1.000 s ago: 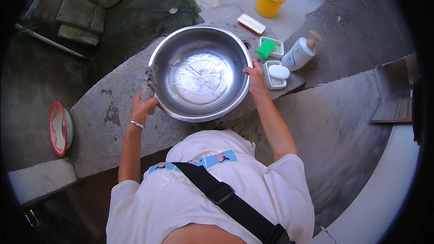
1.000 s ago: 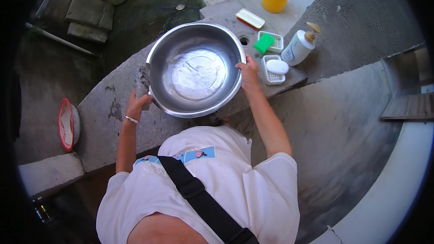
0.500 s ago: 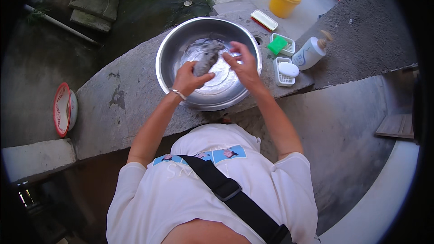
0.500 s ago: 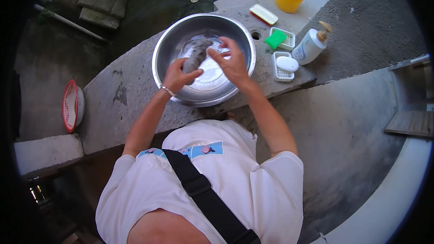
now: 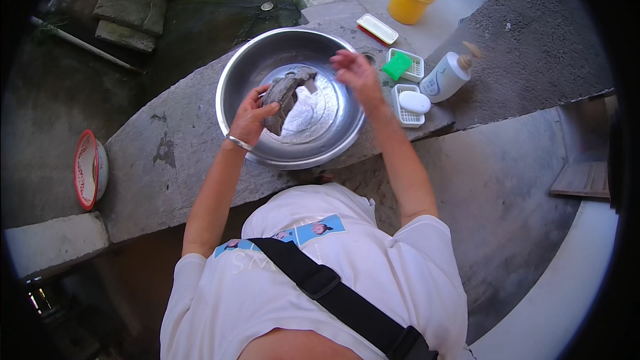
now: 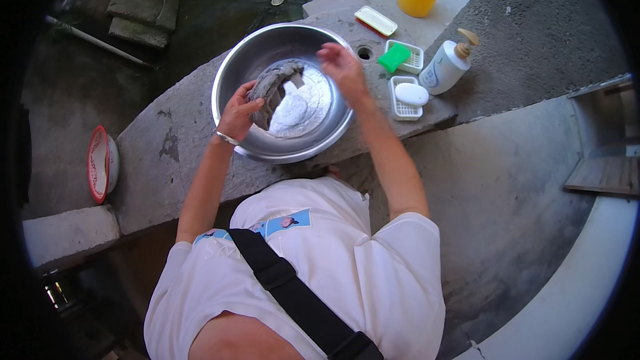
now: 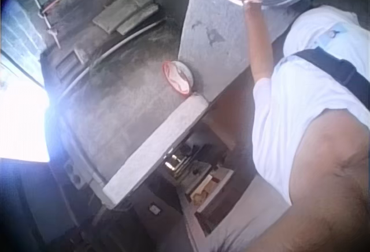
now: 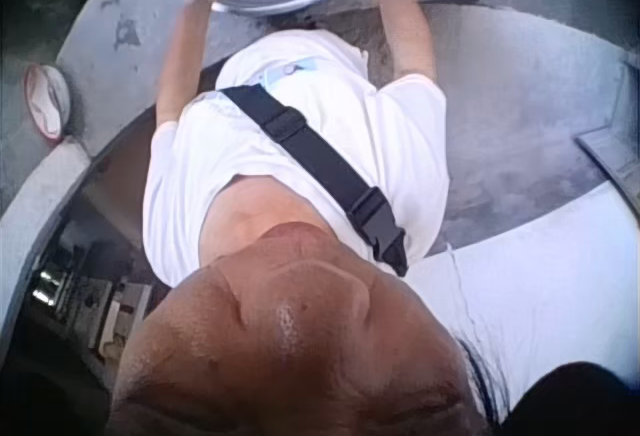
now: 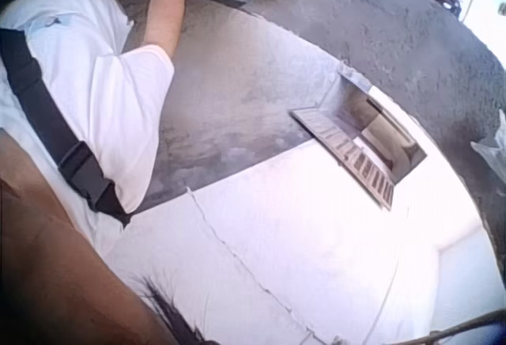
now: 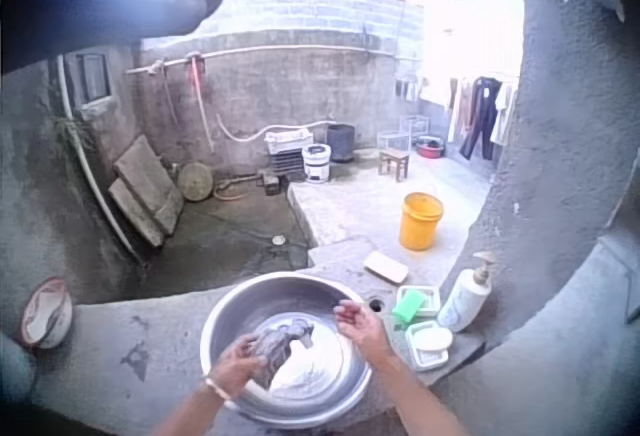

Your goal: The person washes a grey cloth by hand in a metal basin filled with soapy water. They scrub the cloth with a green sponge, rinse it, and wring it out repeatedly. The task is performed outdoors on a concrete surface.

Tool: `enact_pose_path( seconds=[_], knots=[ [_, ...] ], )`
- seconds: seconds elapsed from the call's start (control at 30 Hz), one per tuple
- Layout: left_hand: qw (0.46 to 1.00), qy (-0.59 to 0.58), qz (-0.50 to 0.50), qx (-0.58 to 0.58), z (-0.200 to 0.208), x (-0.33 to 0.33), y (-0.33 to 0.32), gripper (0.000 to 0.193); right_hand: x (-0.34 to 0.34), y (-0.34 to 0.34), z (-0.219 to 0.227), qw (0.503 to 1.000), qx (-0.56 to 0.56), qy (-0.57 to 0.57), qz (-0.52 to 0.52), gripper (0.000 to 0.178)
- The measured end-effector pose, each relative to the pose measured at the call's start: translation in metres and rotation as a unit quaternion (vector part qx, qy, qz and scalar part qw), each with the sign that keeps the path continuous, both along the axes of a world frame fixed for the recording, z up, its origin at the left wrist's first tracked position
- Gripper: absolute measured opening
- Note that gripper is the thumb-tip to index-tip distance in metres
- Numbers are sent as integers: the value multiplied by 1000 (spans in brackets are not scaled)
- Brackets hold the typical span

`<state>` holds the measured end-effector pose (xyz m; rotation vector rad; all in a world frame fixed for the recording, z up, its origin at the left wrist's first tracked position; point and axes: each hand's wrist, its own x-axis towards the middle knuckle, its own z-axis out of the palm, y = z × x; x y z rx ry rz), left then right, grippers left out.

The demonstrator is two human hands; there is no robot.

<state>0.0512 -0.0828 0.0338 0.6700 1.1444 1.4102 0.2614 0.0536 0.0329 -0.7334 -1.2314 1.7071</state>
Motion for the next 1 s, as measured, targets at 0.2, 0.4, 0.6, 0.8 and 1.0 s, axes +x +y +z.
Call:
enact_pose_path(
  seconds=[0.2, 0.4, 0.6, 0.8, 1.0],
  knots=[
    [982, -180, 26, -52, -29, -20, 12, 45, 80, 105, -41, 760, 124, -579, -269, 66],
    [971, 225, 18, 77, 0, 5, 25, 50, 91, 132, -47, 669, -7, -719, -191, 87],
    [978, 74, -5, -194, -51, -9, 44, 33, 88, 156, -64, 667, -32, -740, -80, 80],
    [987, -18, 35, -154, -60, -10, 42, 24, 74, 144, -61, 654, -20, -750, -93, 63],
    [986, -86, -6, -143, -55, -17, 45, 31, 88, 157, -63, 726, -54, -674, -126, 48]
  ],
)
